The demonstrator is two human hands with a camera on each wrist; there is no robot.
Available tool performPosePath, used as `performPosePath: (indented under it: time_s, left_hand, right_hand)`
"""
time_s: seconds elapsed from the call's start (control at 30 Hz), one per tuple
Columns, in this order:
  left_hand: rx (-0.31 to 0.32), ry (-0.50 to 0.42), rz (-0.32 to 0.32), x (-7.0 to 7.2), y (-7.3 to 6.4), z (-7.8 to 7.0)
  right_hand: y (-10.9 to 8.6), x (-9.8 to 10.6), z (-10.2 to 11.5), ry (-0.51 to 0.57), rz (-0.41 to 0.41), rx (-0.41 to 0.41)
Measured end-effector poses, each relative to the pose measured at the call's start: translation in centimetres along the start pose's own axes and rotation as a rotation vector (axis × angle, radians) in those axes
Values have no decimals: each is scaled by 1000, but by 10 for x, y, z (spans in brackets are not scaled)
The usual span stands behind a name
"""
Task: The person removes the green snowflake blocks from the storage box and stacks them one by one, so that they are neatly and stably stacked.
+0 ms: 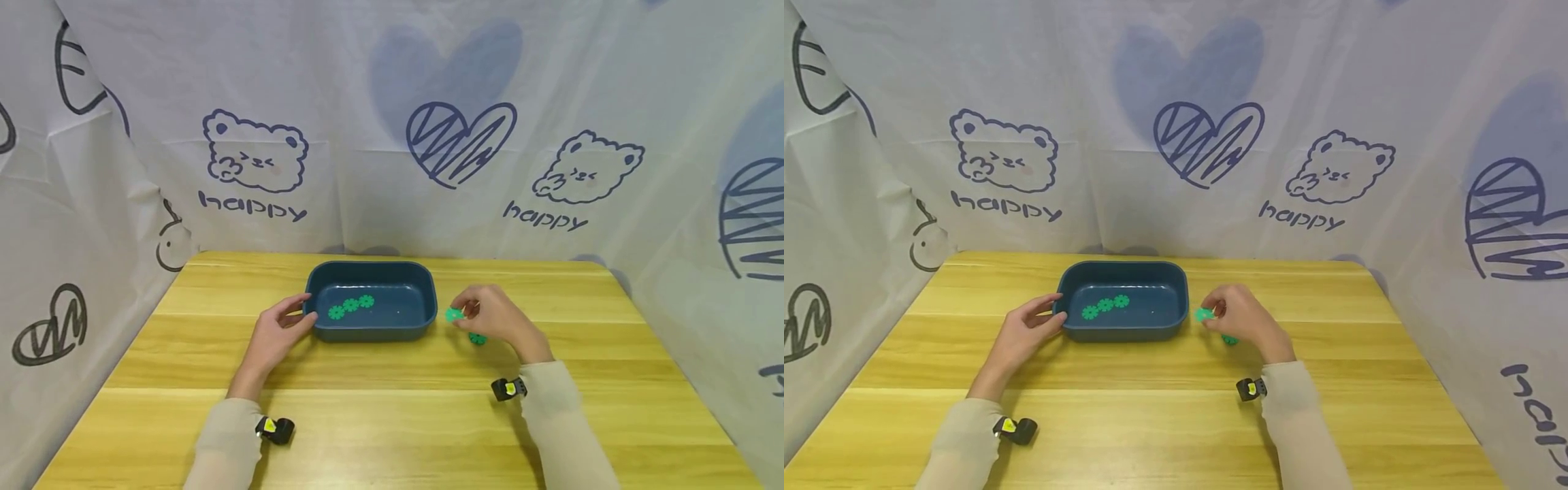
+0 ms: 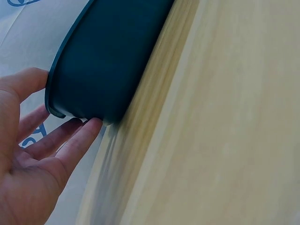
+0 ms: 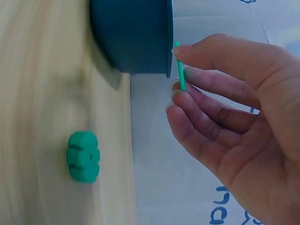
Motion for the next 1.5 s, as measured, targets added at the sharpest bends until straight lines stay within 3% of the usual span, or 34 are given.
performPosePath:
  time_s: [0.47, 0.67, 1.13, 1.5]
  left_hand:
    - [4, 10, -6, 0, -1, 0]
    - [4, 25, -5, 1, 0, -1]
    - [11, 17, 3, 2, 0, -2]
    - [2, 22, 5, 1, 0, 0]
  right_hand:
    - [-18, 7, -18, 3, 14, -62]
    - [-19, 7, -21, -44, 2, -63]
    - [-21, 1, -34, -40, 18, -86]
    - [-23, -2, -44, -14, 57, -158]
Point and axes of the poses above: each hand's wrist, its own y-axis towards the middle knuckle, its own x-axis out of the back of the hand, z = x × y, the point moved 1 cm from there along y, towards the middle knuckle, and after that the axes turned 10 degrees about z, right-handed, at the moved point
